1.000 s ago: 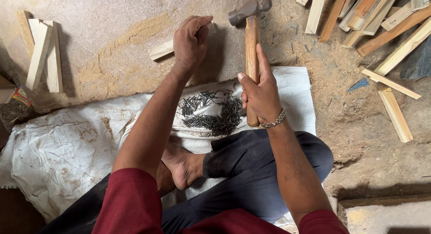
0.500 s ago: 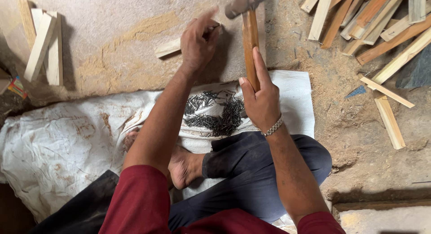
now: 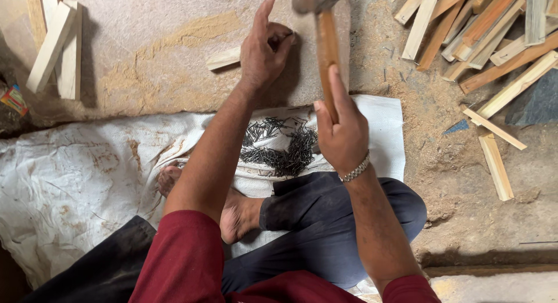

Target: The person sits on the floor and repeatedly hammers nails into small wooden blocks. They pick up a nail, place it on a block, and strike it with a hammer, then move the finished block aside and repeat the process.

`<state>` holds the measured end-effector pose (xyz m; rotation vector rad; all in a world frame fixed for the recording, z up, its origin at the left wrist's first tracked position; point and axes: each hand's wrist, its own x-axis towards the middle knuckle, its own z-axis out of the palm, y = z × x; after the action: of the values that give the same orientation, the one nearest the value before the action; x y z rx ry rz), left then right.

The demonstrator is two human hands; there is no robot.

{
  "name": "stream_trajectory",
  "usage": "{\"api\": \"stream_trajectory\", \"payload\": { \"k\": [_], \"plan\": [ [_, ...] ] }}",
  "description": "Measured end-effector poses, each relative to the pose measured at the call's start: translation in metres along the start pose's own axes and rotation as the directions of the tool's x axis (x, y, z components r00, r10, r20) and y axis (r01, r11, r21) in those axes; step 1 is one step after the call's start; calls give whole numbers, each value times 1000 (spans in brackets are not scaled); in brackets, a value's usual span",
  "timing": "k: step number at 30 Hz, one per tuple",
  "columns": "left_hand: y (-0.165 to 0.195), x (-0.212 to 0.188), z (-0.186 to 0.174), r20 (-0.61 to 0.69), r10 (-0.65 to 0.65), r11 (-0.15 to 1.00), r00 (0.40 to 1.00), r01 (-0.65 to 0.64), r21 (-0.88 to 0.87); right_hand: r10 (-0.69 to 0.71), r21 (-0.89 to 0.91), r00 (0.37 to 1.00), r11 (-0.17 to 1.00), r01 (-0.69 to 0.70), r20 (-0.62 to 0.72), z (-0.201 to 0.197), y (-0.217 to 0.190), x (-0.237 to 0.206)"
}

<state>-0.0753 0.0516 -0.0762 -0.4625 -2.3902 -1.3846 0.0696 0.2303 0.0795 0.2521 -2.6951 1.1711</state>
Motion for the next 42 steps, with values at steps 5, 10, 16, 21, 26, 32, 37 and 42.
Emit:
{"api": "stream_trajectory", "payload": {
  "k": [5,10,16,21,26,32,37,42],
  "plan": [
    [4,-2,-10,-14,-62,997,998,61,-56,-210,-65,964,977,202,-165,4,-6,-5],
    [0,2,-9,-50,1,998,999,-4,-59,337,-243,892,932,-270,302,15,-7,5],
    [-4,0,-9,-22,-46,998,999,45,-47,53,-12,994,999,-52,91,7,-9,-3],
    [7,-2,-14,-52,-7,996,999,3,-91,247,-202,955,956,-213,162,15,-2,-6],
    [23,1,-15,-25,-108,988,994,104,-112,278,-123,934,959,-256,226,5,13,-9],
    [54,18,-25,221,-32,998,975,42,-39,239,270,971,935,-229,-3,-8,28,-20],
    [103,42,-41,428,-67,867,901,-160,472,600,501,680,470,-726,421,-25,29,-18],
    [117,60,-65,172,-46,997,984,33,74,604,510,677,460,-727,421,-33,30,-17]
  ]
}}
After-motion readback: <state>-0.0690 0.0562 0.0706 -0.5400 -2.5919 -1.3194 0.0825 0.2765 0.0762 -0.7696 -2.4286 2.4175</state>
